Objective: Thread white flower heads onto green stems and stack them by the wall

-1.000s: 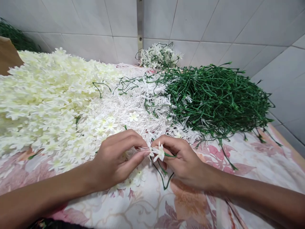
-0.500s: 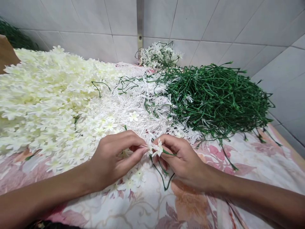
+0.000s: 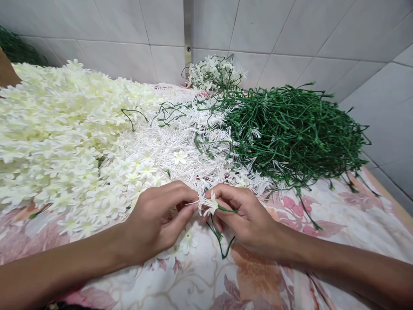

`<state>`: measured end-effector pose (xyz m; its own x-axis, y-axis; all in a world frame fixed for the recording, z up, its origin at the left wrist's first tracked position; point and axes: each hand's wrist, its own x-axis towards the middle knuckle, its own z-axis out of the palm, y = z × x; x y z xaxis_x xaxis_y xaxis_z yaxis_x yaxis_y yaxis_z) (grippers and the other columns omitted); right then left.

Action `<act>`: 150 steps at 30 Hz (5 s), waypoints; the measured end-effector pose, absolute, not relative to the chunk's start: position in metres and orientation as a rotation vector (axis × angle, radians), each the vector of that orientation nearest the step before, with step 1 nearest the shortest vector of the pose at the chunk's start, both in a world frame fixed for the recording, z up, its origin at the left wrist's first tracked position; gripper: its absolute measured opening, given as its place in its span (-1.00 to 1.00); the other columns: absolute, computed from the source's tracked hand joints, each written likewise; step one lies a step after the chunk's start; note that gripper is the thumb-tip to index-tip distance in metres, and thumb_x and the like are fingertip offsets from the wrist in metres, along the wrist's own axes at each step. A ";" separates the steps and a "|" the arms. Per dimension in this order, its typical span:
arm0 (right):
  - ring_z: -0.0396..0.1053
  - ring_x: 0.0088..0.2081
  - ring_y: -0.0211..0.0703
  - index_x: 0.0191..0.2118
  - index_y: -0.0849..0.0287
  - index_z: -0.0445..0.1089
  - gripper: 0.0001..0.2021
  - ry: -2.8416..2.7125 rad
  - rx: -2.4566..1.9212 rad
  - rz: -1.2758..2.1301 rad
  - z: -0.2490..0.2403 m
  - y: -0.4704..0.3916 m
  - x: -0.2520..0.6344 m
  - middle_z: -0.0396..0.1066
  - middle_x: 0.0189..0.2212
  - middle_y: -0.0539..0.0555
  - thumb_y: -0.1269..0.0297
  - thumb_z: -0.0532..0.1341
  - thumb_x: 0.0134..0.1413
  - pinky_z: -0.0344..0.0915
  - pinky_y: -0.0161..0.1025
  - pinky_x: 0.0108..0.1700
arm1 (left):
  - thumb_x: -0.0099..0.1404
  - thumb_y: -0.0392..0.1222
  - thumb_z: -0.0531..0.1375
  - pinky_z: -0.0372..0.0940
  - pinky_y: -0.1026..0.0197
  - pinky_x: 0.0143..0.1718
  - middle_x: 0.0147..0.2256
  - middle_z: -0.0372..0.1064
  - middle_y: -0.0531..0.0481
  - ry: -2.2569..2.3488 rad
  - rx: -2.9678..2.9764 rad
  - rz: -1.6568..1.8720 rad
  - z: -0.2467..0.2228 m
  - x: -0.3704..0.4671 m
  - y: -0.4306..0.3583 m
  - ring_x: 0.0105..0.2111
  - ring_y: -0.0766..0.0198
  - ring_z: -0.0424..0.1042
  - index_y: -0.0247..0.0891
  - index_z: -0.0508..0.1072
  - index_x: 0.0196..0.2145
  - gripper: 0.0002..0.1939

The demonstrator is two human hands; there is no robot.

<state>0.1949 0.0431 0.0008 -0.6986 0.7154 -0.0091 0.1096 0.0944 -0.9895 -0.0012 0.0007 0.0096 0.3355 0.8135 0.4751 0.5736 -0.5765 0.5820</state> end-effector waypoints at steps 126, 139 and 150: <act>0.16 -0.56 -0.38 -0.42 0.17 0.26 -0.79 -2.022 -0.792 1.439 0.006 0.044 0.193 0.22 -0.60 -0.11 0.35 0.07 0.27 0.10 -0.40 -0.49 | 0.30 -0.47 0.07 0.23 0.32 -0.51 -0.49 0.35 0.05 1.253 2.316 1.212 0.003 0.010 0.000 -0.51 0.36 0.34 -0.22 0.33 -0.31 -0.83; 0.29 -0.50 -0.30 -0.35 0.20 0.35 -0.89 -1.717 -0.795 1.871 0.005 0.051 0.199 0.36 -0.54 -0.02 0.34 0.13 0.19 0.16 -0.34 -0.44 | 0.34 -0.36 0.13 0.22 0.44 -0.47 -0.44 0.39 0.12 1.393 2.136 1.189 0.003 0.004 0.002 -0.49 0.47 0.36 -0.20 0.40 -0.28 -0.90; 0.34 -0.50 -0.31 -0.36 0.20 0.35 -0.87 -1.502 -0.738 1.952 -0.001 0.049 0.197 0.42 -0.48 0.02 0.26 0.20 0.17 0.25 -0.33 -0.41 | 0.33 -0.34 0.15 0.30 0.37 -0.35 -0.36 0.38 0.08 1.343 1.984 1.192 -0.005 -0.001 -0.001 -0.38 0.40 0.39 -0.16 0.35 -0.19 -0.88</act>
<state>0.1967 0.0486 -0.0012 -0.6897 0.7190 -0.0857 -0.1013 -0.2130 -0.9718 -0.0008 -0.0013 -0.0045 0.1475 0.9044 0.4005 0.5044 -0.4171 0.7560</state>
